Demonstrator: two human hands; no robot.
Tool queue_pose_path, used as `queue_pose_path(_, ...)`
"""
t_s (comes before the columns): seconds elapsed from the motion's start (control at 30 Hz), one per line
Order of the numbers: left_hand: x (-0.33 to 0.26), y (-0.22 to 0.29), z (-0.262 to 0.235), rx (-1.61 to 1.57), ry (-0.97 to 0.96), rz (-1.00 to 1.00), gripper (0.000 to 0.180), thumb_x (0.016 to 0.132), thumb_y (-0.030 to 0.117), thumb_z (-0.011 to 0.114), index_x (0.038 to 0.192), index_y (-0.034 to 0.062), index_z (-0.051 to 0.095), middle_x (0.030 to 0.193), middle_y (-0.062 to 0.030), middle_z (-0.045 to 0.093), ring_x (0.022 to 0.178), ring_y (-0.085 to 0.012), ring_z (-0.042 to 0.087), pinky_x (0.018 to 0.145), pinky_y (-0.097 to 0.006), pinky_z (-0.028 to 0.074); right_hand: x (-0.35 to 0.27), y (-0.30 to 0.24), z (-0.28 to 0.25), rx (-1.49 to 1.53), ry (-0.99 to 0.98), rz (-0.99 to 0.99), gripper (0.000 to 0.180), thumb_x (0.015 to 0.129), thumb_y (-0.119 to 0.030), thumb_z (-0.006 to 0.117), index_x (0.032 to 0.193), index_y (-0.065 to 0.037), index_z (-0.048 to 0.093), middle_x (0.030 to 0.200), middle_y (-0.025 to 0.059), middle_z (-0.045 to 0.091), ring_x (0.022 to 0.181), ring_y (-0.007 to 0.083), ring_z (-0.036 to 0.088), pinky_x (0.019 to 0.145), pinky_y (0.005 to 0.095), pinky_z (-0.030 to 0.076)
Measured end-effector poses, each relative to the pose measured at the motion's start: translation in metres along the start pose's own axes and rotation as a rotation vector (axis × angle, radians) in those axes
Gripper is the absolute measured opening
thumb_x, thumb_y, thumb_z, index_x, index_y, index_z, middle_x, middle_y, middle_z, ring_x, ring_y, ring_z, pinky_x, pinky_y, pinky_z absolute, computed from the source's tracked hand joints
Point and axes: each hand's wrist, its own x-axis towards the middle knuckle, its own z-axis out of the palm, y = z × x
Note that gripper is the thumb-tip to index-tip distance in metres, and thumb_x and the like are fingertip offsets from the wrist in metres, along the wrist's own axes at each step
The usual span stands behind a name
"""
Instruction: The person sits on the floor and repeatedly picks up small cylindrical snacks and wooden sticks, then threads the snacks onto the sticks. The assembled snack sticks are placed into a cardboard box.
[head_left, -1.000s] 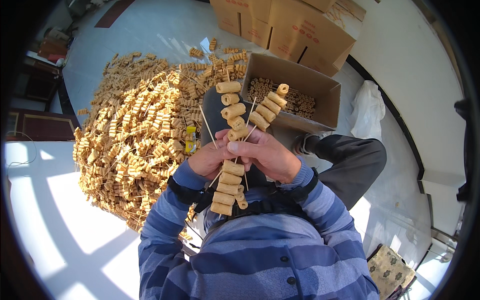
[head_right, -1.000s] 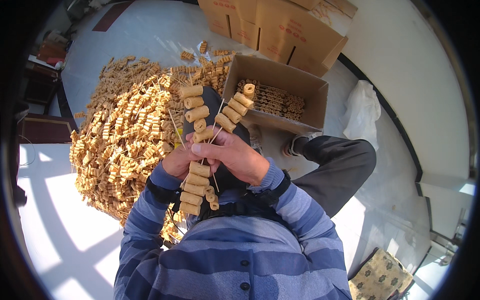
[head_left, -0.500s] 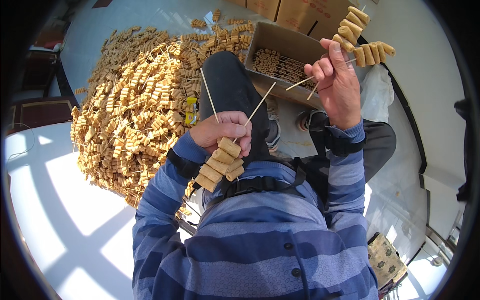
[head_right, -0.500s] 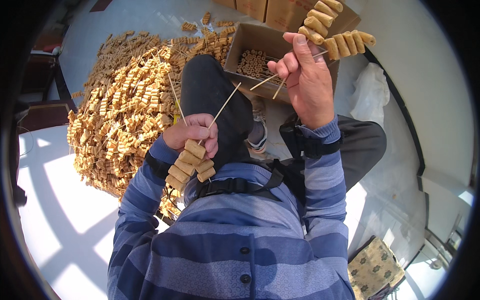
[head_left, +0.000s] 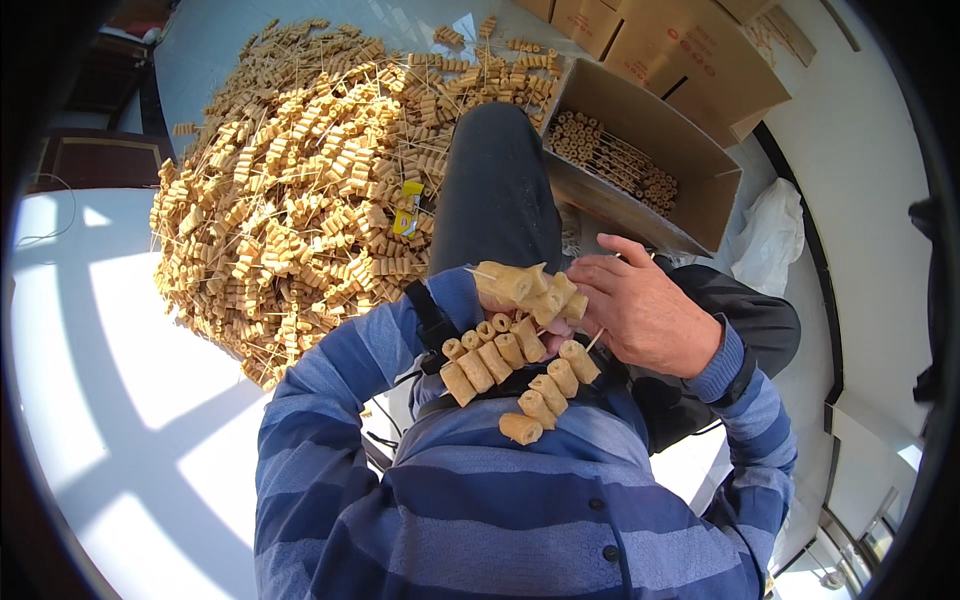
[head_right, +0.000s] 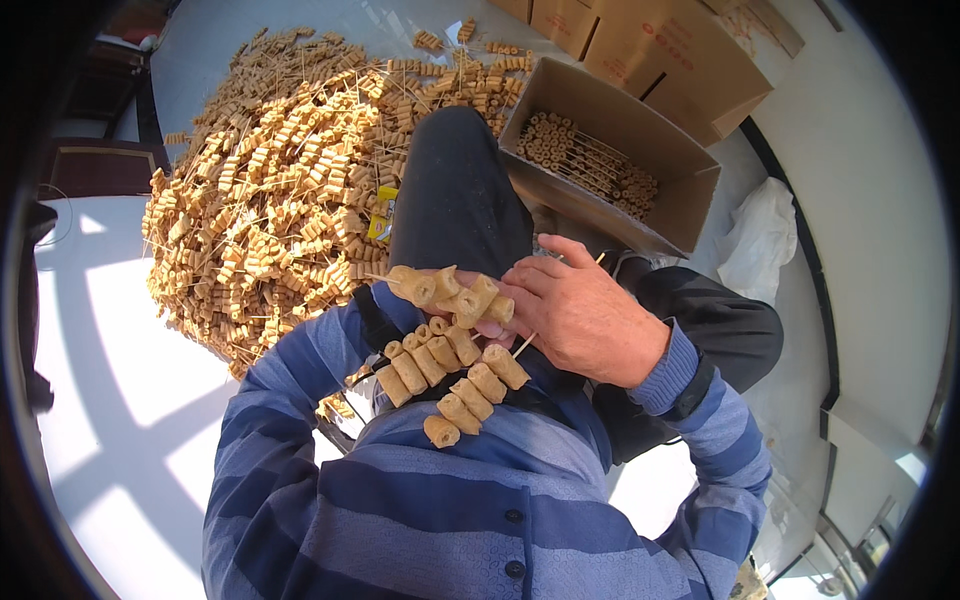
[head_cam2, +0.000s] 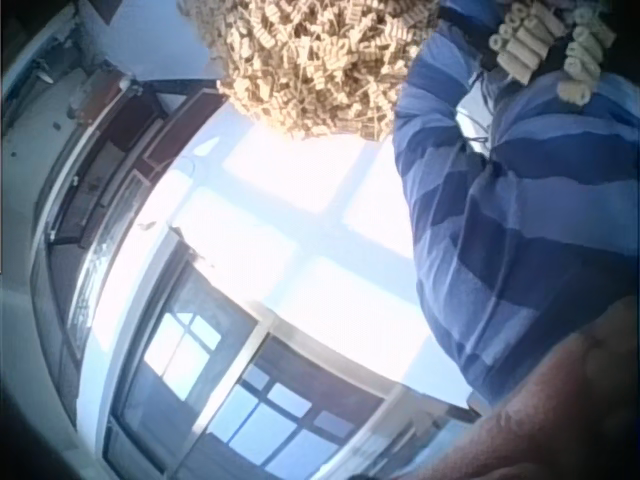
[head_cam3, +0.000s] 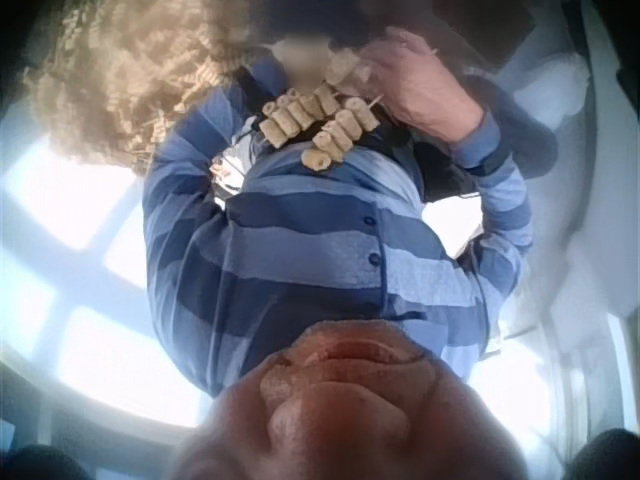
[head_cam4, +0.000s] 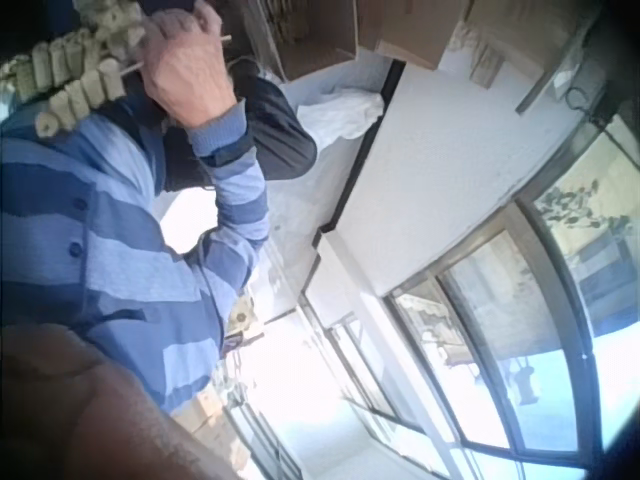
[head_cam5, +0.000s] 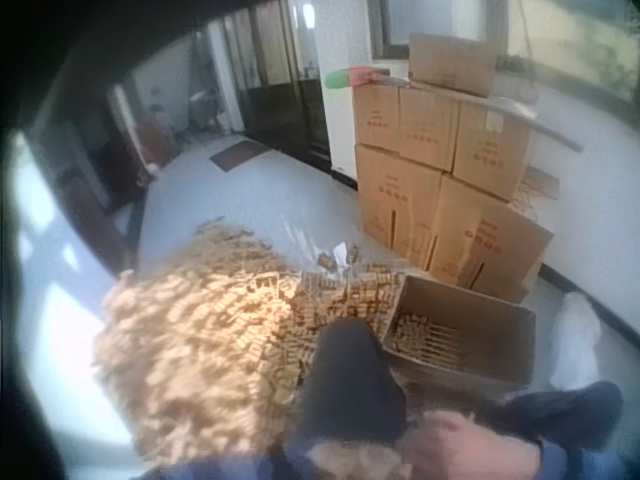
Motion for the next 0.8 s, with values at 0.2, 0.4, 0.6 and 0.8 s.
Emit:
queue_pose_path(0.2, -0.016, -0.009, 0.004, 0.018, 0.09, -0.196, 0.03, 0.099, 0.022, 0.058, 0.12, 0.0007, 0.06, 0.106, -0.0002, 0.064, 0.097, -0.007, 0.059, 0.085, -0.024, 0.047, -0.014, -0.011, 0.029, 0.311, -0.096, 0.25, 0.047, 0.082, -0.007, 0.066, 0.128, 0.0, 0.06, 0.108, 0.0161, 0.064, 0.099, 0.0348, 0.06, 0.094, 0.042, 0.044)
queue_pose_path(0.4, -0.045, 0.016, 0.01, 0.361, 0.157, -0.24, 0.043, 0.099, 0.03, 0.057, 0.13, -0.0011, 0.054, 0.117, -0.0015, 0.061, 0.106, -0.0068, 0.057, 0.093, -0.024, 0.045, -0.01, -0.029, 0.061, 0.39, -0.079, 0.353, 0.035, 0.078, -0.003, 0.065, 0.112, -0.001, 0.061, 0.095, 0.0176, 0.06, 0.092, 0.0376, 0.059, 0.079, 0.045, 0.048)
queue_pose_path(0.6, -0.098, 0.023, -0.038, 0.202, 0.442, 0.02, 0.036, 0.103, 0.021, 0.052, 0.131, -0.0018, 0.049, 0.113, -0.0143, 0.064, 0.099, -0.0202, 0.066, 0.089, -0.033, 0.057, -0.01, -0.02, 0.082, 0.403, -0.043, 0.357, 0.024, 0.076, 0.003, 0.06, 0.1, 0.002, 0.06, 0.089, 0.0179, 0.058, 0.084, 0.0386, 0.059, 0.074, 0.0463, 0.049)
queue_pose_path(0.8, -0.198, -0.006, -0.186, 0.175, 1.727, 0.158, 0.045, 0.095, 0.04, 0.065, 0.109, -0.0026, 0.062, 0.082, -0.0096, 0.065, 0.061, -0.0161, 0.063, 0.058, -0.033, 0.056, -0.018, -0.005, 0.083, 0.841, 0.196, 0.77, 0.025, 0.105, -0.024, 0.049, 0.102, -0.001, 0.057, 0.074, 0.003, 0.053, 0.063, 0.0131, 0.052, 0.057, 0.028, 0.041)
